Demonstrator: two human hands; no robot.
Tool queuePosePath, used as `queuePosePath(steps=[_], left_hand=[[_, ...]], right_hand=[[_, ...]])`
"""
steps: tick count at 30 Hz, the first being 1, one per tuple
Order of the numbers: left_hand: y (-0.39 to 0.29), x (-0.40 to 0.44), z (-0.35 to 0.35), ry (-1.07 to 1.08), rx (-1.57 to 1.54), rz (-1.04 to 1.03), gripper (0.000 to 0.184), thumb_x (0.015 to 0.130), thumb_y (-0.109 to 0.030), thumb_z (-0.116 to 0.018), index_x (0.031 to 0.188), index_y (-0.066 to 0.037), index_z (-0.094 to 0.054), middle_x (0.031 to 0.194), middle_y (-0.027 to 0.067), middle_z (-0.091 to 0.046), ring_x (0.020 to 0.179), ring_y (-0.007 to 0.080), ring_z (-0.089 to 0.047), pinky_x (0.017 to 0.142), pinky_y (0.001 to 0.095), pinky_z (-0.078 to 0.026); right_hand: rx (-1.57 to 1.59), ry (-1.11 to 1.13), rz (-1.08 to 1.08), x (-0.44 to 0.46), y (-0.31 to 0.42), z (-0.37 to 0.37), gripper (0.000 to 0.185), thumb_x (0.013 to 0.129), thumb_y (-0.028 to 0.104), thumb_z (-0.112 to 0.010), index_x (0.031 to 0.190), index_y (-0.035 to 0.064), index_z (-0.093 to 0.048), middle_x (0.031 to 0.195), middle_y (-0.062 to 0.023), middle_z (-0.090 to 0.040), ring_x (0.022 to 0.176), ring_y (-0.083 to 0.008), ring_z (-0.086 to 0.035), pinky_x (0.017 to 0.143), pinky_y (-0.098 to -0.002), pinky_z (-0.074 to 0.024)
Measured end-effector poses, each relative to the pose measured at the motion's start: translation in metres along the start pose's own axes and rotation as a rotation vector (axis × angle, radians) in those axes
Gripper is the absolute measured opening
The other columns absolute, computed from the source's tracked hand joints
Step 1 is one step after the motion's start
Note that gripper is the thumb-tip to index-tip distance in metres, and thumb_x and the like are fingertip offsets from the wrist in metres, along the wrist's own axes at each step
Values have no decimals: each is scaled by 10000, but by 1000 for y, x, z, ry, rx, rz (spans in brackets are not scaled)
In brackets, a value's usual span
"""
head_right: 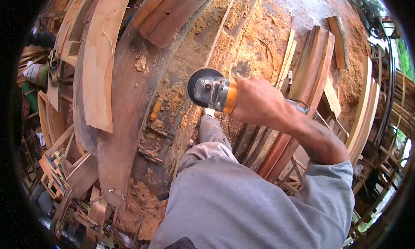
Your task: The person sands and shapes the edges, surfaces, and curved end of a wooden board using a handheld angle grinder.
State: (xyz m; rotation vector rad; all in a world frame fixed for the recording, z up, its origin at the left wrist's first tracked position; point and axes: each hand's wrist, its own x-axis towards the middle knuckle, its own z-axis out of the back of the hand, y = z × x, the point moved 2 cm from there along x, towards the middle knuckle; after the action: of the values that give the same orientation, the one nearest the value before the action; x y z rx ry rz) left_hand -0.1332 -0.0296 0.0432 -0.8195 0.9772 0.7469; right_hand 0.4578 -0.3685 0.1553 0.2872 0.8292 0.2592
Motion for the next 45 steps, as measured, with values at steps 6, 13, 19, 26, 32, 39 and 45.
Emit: queuePosePath(steps=[6, 13, 19, 26, 32, 39, 45], left_hand=[[-7, -7, 4, 9, -16, 23, 502, 972, -457, -702, 1226, -28, -642, 1058, 196, -738, 993, 370, -705, 842, 479, -547], [-15, -10, 7, 20, -24, 47, 518, 968, -472, -705, 1228, -28, -642, 1064, 187, -739, 997, 362, -704, 846, 474, -546], [-21, -7, 14, 24, -35, 55, 531, 965, -485, -709, 1229, -29, -642, 1069, 180, -740, 1001, 355, -704, 850, 471, -546], [-26, -8, 16, 27, -46, 68, 547, 962, -500, -712, 1230, -29, -642, 1074, 172, -741, 1005, 347, -704, 854, 466, -545], [-29, -10, 17, 30, -46, 67, 560, 958, -513, -716, 1232, -29, -642, 1079, 165, -743, 1008, 340, -704, 857, 462, -544], [-34, -8, 24, 30, -41, 51, 576, 955, -528, -719, 1233, -30, -643, 1084, 156, -744, 1012, 331, -703, 861, 458, -543], [-41, -2, 45, 39, -31, -11, 589, 952, -541, -723, 1234, -30, -643, 1089, 149, -745, 1016, 324, -703, 865, 454, -542]], right_hand=[[37, -101, 25, 24, -13, 34, 410, 690, 250, -847, 976, -5, -700, 792, -211, -728, 763, -372, -746, 747, -453, -586], [42, -129, 12, 50, -23, 62, 336, 686, 214, -809, 902, -25, -712, 733, -187, -711, 687, -308, -740, 706, -422, -581], [-25, -135, -10, 68, -26, 79, 361, 647, 207, -800, 922, -21, -744, 709, -196, -710, 643, -322, -721, 681, -417, -597], [88, -230, -32, 92, -47, 114, 369, 652, 176, -774, 972, 0, -723, 758, -114, -709, 617, -216, -659, 635, -361, -566], [104, -339, -77, 133, -95, 146, 349, 647, 201, -780, 933, 14, -710, 715, -82, -674, 608, -198, -632, 572, -374, -523], [77, -407, -32, 163, -121, 180, 164, 715, 210, -803, 851, 124, -770, 704, -54, -687, 612, -189, -658, 573, -348, -551], [-484, -827, 408, 135, -207, 143, 143, 840, 125, -735, 889, 249, -784, 759, -21, -724, 633, -216, -705, 569, -348, -585]])
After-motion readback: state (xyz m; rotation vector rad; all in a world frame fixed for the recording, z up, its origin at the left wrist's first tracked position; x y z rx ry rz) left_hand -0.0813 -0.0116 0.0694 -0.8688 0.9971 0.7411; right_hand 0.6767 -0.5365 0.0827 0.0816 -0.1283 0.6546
